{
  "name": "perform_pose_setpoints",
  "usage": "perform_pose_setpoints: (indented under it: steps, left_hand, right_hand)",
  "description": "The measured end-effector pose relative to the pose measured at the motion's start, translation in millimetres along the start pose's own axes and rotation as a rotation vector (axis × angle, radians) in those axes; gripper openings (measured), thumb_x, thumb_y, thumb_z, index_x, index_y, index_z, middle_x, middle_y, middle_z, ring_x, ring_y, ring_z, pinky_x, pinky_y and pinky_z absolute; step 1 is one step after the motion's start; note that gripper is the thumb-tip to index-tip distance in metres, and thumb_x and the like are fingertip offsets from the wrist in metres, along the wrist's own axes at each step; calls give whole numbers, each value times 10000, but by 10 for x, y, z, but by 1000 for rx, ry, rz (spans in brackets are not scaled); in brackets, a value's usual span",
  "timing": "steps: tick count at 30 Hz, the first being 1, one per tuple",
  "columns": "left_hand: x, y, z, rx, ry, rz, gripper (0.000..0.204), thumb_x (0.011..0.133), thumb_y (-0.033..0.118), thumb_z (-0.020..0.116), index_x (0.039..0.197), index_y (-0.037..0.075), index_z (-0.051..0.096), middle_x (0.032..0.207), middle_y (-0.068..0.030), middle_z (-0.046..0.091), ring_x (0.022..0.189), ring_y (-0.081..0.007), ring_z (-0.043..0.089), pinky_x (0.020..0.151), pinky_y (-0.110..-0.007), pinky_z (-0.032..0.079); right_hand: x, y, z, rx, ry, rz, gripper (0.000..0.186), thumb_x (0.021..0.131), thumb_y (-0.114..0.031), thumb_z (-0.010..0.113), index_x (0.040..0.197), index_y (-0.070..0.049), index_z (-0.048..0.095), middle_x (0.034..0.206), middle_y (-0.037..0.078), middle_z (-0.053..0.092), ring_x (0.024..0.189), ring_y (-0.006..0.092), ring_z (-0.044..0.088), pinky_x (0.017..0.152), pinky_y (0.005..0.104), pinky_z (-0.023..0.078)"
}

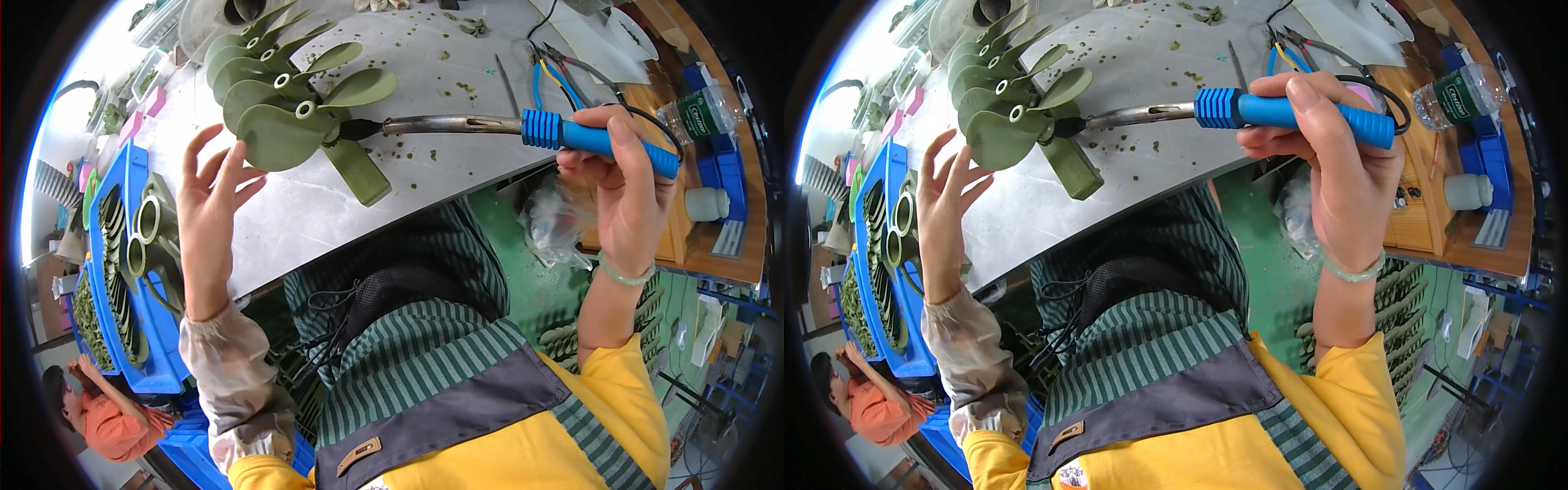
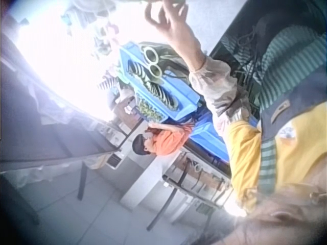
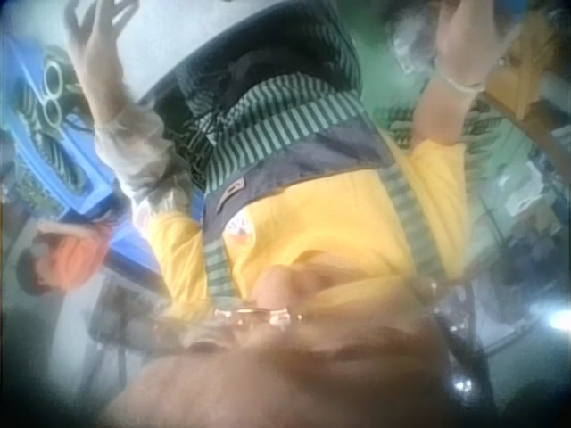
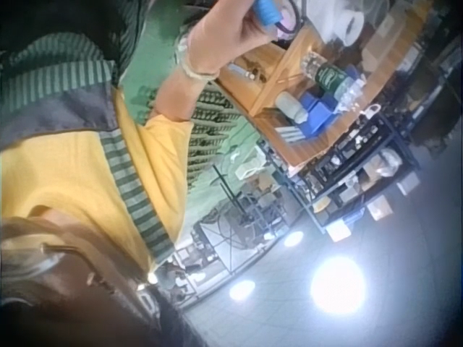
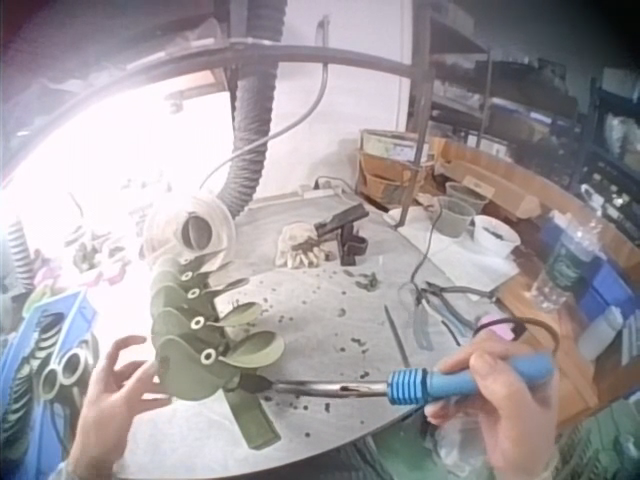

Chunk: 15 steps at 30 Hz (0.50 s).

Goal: The person uses a soldering iron to join green plastic blades. They pick up the blades from a blue bin and apply the heated tip to fuse the plastic components together on the workbench.

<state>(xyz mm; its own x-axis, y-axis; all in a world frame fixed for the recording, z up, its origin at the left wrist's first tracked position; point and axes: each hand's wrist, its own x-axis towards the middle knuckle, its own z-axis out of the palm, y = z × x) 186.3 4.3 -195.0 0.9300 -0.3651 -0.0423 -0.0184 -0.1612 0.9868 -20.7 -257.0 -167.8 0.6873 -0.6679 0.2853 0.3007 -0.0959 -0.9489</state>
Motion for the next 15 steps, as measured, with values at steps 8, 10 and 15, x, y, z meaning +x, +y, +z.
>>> perform_pose_setpoints:
  steps: [8, 10, 15]
  left_hand:
    - [-337, -251, -644, 256, 188, 166, 275, 908, 140, 595, 1151, 26, 535, 839, -8, 569, 660, -46, 494, 579, -187, 412]
    - [-527, -247, -785, 303, 221, 126, 228, 910, 134, 587, 1109, 24, 567, 816, 4, 575, 664, -46, 493, 581, -185, 408]
    - [-670, -336, -919, 200, 203, 119, 160, 901, 90, 589, 1037, 5, 584, 789, 6, 578, 670, -46, 508, 594, -181, 414]
  right_hand:
    - [-8, -144, 140, -62, -1, -7, 230, 899, -116, 537, 922, 92, 633, 859, 151, 660, 631, 194, 656, 597, 284, 563]
    - [1, -93, 181, -9, 0, -14, 241, 894, -126, 543, 926, 94, 635, 858, 151, 661, 622, 194, 652, 614, 283, 562]
    - [-74, -57, -220, -278, 154, -16, 338, 941, -239, 480, 1047, 52, 617, 968, 114, 647, 737, 128, 636, 682, 235, 532]
